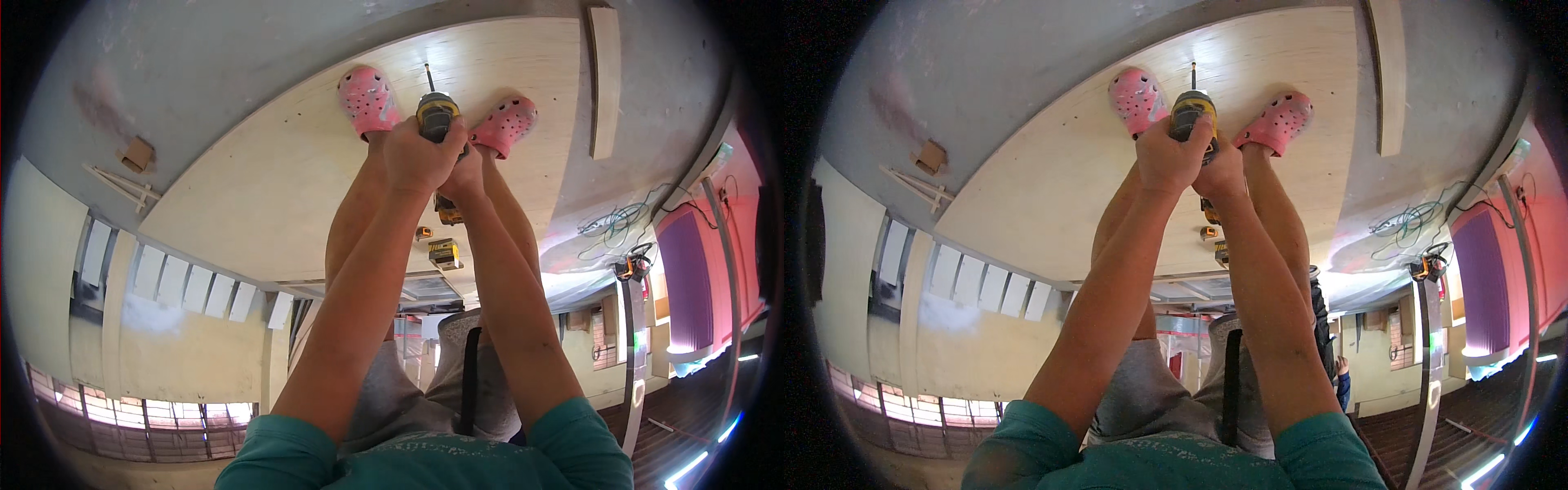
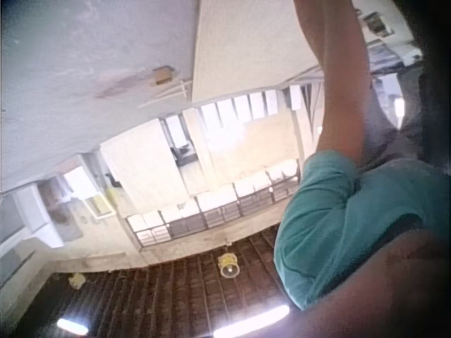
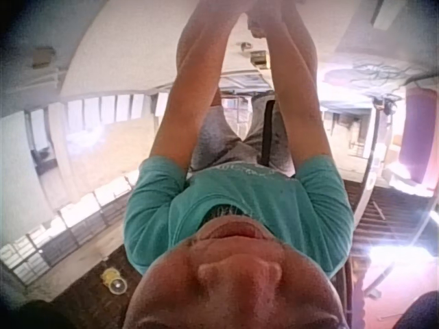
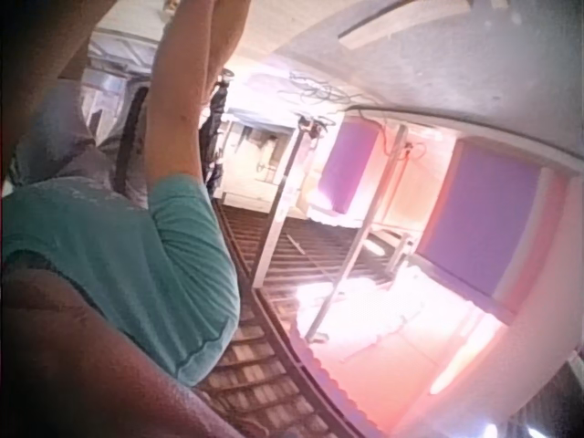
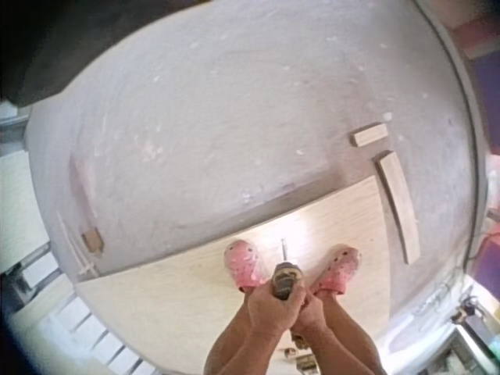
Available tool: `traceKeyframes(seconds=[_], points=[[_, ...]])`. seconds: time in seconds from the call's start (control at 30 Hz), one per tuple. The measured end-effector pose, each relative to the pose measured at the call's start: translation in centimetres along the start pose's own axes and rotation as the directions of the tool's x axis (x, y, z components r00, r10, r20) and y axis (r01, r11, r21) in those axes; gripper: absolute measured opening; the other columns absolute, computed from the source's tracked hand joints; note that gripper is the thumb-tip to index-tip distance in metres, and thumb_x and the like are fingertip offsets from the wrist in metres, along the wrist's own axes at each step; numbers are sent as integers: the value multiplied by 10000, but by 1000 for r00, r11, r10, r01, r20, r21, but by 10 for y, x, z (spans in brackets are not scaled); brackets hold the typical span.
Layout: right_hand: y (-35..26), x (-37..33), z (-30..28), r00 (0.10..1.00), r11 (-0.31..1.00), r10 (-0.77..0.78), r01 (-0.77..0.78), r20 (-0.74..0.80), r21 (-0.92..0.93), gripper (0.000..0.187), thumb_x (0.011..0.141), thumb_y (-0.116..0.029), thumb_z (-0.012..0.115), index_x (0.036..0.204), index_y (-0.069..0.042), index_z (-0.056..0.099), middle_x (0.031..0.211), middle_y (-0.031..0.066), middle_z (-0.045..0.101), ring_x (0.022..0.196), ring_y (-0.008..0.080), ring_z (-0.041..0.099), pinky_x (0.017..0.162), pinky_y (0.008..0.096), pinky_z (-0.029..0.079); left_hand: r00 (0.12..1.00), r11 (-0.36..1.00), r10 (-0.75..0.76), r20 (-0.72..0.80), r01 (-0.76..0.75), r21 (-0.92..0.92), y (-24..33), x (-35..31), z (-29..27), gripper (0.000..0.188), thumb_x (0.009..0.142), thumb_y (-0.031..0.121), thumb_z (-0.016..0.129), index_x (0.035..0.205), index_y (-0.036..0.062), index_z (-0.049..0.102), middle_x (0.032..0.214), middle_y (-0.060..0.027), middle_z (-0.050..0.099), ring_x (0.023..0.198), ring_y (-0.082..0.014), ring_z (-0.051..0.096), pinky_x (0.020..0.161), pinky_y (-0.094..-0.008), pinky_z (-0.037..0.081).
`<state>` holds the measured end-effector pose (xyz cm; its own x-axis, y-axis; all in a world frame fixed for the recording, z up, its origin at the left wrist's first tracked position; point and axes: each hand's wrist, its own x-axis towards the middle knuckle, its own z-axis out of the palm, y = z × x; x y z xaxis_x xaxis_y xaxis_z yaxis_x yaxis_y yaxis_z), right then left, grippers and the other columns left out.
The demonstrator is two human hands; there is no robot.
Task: Drilling screws into plywood boards on the floor in a furniture manufacturing workshop.
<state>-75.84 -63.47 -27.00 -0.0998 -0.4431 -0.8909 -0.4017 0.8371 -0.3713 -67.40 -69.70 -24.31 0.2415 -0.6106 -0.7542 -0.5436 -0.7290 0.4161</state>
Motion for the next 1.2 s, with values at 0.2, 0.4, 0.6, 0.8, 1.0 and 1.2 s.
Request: traceKeyframes(seconds=[0.2, 0.4, 0.6, 0.8, 1.0, 1.2], points=[[3, 2, 2, 999, 998, -30, 32, -43, 58, 457, 651, -307, 669, 986, -24, 539, 858, 213, 612, 877, 347, 587, 736, 382, 462, 1000, 1000, -23, 13, 23, 4, 1, 2, -2, 417, 701, 402, 623, 679, -14, 610, 595, -157, 595, 574, -270, 614, 556, -351, 477], [8, 5, 10, 999, 998, -32, 32, -12, -46, 462, 666, -306, 654, 1008, -22, 530, 865, 221, 608, 884, 363, 579, 728, 383, 464, 998, 999, -43, 42, 42, 21, -2, 6, -4, 425, 704, 404, 620, 668, -19, 605, 590, -155, 593, 579, -262, 615, 560, -346, 476], [-8, 2, 3, 1000, 986, -15, 12, -19, -166, 473, 666, -342, 638, 990, -22, 513, 886, 232, 599, 873, 379, 572, 747, 429, 450, 991, 993, -100, 91, 105, -58, -10, 6, -9, 448, 718, 420, 617, 747, -27, 634, 646, -177, 613, 640, -256, 629, 608, -331, 480], [-3, 6, 5, 999, 987, 43, -41, 14, -155, 455, 653, -331, 615, 972, -17, 530, 930, 246, 585, 918, 378, 554, 801, 433, 431, 997, 998, -55, 47, 55, 6, -12, 8, 4, 500, 736, 448, 583, 743, -49, 631, 673, -175, 624, 671, -282, 631, 627, -358, 484], [-26, 2, -11, 991, 980, 125, -116, 50, -163, 506, 650, -378, 624, 965, -1, 507, 857, 220, 603, 851, 365, 576, 757, 425, 446, 998, 993, -52, 40, 47, 112, -6, 12, 0, 543, 773, 457, 531, 803, -75, 633, 724, -198, 631, 723, -271, 633, 660, -349, 479], [-20, -5, 0, 996, 996, 86, -86, 1, -1, 498, 663, -366, 641, 963, 8, 509, 867, 207, 606, 846, 348, 587, 755, 404, 466, 977, 998, 0, 214, -11, 54, -1, 23, -11, 527, 785, 458, 541, 893, -51, 621, 708, -81, 613, 622, -188, 588, 564, -303, 468]])
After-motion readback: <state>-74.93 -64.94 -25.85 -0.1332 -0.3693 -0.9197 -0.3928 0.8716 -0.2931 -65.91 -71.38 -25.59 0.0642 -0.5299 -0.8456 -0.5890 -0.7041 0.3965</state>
